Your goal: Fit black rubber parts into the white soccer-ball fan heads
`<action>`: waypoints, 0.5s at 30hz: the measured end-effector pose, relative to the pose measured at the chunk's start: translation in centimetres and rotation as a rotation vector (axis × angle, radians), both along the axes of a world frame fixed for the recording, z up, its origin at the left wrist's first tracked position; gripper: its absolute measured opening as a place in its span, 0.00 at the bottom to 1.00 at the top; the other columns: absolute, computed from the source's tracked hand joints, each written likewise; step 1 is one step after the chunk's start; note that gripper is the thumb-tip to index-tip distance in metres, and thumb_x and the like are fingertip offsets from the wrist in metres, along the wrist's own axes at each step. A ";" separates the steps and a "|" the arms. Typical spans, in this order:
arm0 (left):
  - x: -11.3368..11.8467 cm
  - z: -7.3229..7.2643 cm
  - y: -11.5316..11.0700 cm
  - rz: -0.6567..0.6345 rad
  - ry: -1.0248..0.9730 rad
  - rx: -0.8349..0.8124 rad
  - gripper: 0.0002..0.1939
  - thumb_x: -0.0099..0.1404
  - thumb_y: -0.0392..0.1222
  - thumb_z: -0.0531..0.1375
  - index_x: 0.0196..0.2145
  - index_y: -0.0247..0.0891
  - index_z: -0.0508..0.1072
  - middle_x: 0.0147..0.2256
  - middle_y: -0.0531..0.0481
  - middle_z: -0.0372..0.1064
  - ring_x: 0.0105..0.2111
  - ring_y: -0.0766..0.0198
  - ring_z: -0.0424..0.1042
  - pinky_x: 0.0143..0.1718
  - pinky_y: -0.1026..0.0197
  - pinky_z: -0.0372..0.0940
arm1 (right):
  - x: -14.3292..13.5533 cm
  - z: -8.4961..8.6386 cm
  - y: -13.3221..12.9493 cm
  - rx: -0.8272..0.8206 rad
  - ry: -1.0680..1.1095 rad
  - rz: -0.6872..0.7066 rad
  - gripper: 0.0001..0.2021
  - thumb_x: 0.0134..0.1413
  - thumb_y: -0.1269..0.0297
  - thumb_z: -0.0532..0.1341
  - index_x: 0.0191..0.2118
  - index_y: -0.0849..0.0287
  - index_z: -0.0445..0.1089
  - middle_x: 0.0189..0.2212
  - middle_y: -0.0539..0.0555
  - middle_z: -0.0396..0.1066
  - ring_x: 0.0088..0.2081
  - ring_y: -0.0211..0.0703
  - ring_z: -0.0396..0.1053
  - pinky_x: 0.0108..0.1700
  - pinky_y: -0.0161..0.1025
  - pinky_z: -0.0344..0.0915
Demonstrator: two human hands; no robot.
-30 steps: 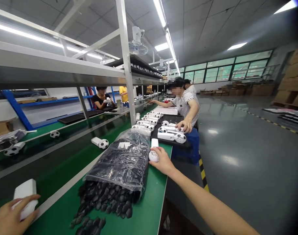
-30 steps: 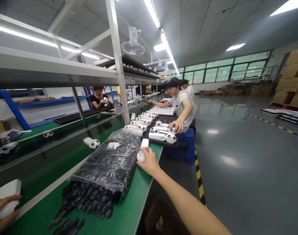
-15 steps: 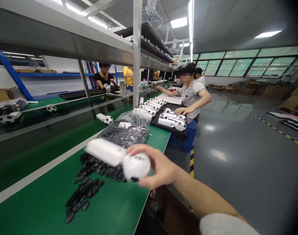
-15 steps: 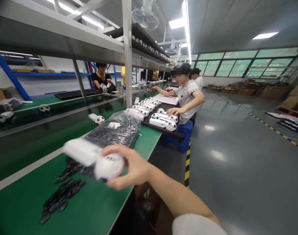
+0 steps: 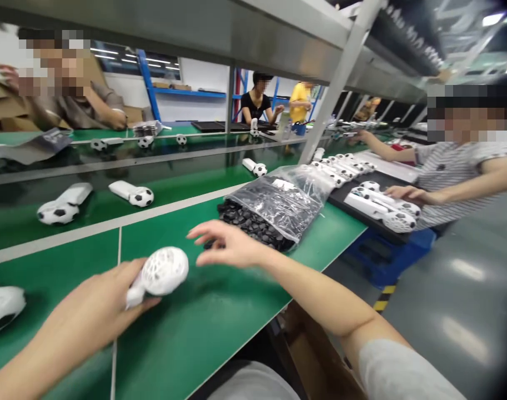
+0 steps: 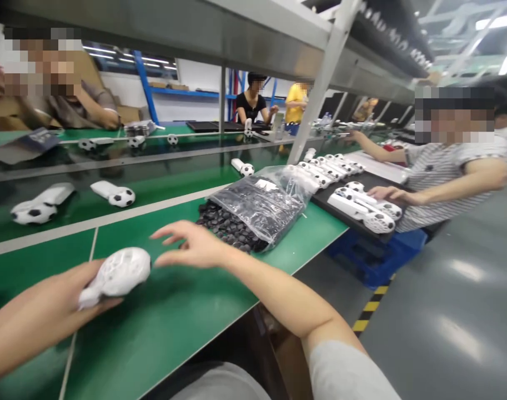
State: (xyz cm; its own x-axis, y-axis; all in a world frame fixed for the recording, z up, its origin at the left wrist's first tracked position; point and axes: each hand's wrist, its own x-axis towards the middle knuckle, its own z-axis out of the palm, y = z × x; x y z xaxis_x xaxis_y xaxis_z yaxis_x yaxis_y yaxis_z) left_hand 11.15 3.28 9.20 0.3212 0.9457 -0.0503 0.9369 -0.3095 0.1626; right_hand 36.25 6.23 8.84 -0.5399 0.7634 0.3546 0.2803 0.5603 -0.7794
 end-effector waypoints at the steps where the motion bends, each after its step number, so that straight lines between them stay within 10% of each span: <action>1: 0.2 0.4 0.5 0.024 0.025 -0.013 0.21 0.57 0.58 0.50 0.42 0.44 0.65 0.38 0.50 0.70 0.34 0.52 0.70 0.30 0.58 0.60 | 0.8 -0.4 1.0 0.031 -0.075 -0.211 0.13 0.49 0.63 0.62 0.42 0.61 0.69 0.41 0.55 0.69 0.38 0.37 0.69 0.38 0.31 0.65; 4: 0.9 0.6 1.9 0.075 0.087 -0.009 0.26 0.60 0.62 0.44 0.42 0.39 0.64 0.38 0.43 0.67 0.32 0.50 0.68 0.28 0.55 0.59 | 2.0 -1.1 3.8 0.172 -0.427 -0.473 0.06 0.54 0.66 0.59 0.32 0.61 0.72 0.32 0.52 0.70 0.33 0.36 0.68 0.39 0.33 0.63; 15: 1.6 -1.3 4.0 -0.073 -0.150 0.008 0.30 0.58 0.50 0.51 0.57 0.40 0.54 0.50 0.44 0.62 0.49 0.51 0.61 0.45 0.53 0.60 | -0.4 -3.2 6.3 0.324 -0.857 -0.387 0.08 0.53 0.72 0.57 0.28 0.62 0.73 0.29 0.60 0.70 0.36 0.49 0.63 0.37 0.41 0.60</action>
